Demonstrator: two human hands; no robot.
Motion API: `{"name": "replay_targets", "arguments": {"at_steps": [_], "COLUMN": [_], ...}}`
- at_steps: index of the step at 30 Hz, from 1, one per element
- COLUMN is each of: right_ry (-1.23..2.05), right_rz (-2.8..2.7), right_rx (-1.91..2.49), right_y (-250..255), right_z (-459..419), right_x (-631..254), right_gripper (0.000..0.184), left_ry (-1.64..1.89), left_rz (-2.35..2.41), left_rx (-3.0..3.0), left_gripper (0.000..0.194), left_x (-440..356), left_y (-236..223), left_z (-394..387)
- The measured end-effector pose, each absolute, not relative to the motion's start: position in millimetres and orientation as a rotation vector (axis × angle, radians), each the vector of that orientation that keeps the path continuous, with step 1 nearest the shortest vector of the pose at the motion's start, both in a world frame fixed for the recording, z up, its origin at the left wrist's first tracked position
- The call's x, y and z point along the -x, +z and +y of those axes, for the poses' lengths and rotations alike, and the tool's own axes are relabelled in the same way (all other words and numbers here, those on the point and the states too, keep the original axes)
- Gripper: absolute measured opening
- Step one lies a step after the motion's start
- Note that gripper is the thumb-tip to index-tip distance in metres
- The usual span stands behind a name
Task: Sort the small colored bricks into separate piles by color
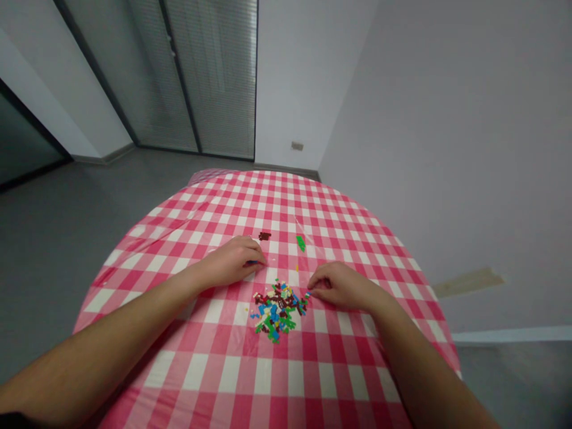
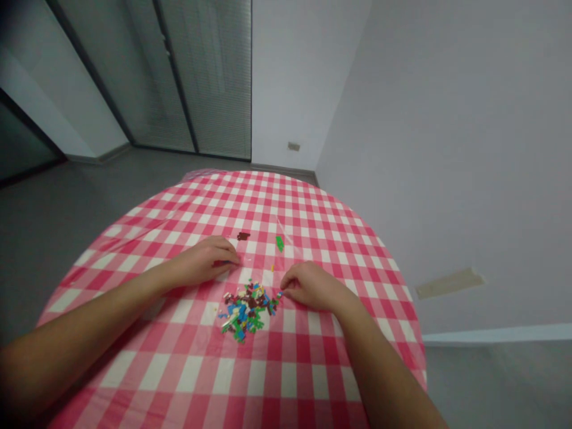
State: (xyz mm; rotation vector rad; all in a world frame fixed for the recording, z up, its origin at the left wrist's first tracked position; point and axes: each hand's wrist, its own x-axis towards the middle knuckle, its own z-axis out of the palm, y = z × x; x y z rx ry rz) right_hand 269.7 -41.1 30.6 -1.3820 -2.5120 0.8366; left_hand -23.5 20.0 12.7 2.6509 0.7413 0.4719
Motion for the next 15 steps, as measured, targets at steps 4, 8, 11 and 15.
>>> {"name": "replay_targets", "arguments": {"at_steps": [4, 8, 11, 15], "right_ry": [0.824, 0.802, 0.719, 0.717], "right_rz": [-2.496, -2.460, -2.397, -2.353], "right_rx": [1.478, 1.506, 1.521, 1.510], "right_y": [30.1, 26.7, 24.0, 22.0], "right_z": [-40.9, -39.6, -38.1, -36.4], "right_x": [-272.7, -272.9, -270.2, -268.7], "right_gripper": [0.025, 0.022, 0.020, 0.016], "left_ry": [0.474, 0.465, 0.470, 0.460], "left_rz": [0.780, 0.781, 0.781, 0.802], "left_rx": [-2.652, -2.659, -2.654, -2.642], "left_gripper": [0.019, 0.020, 0.020, 0.021], "left_x": [25.4, 25.4, 25.0, 24.6], "left_y": [12.8, 13.0, 13.4, 14.3], "left_z": [22.0, 21.8, 21.4, 20.8]}}
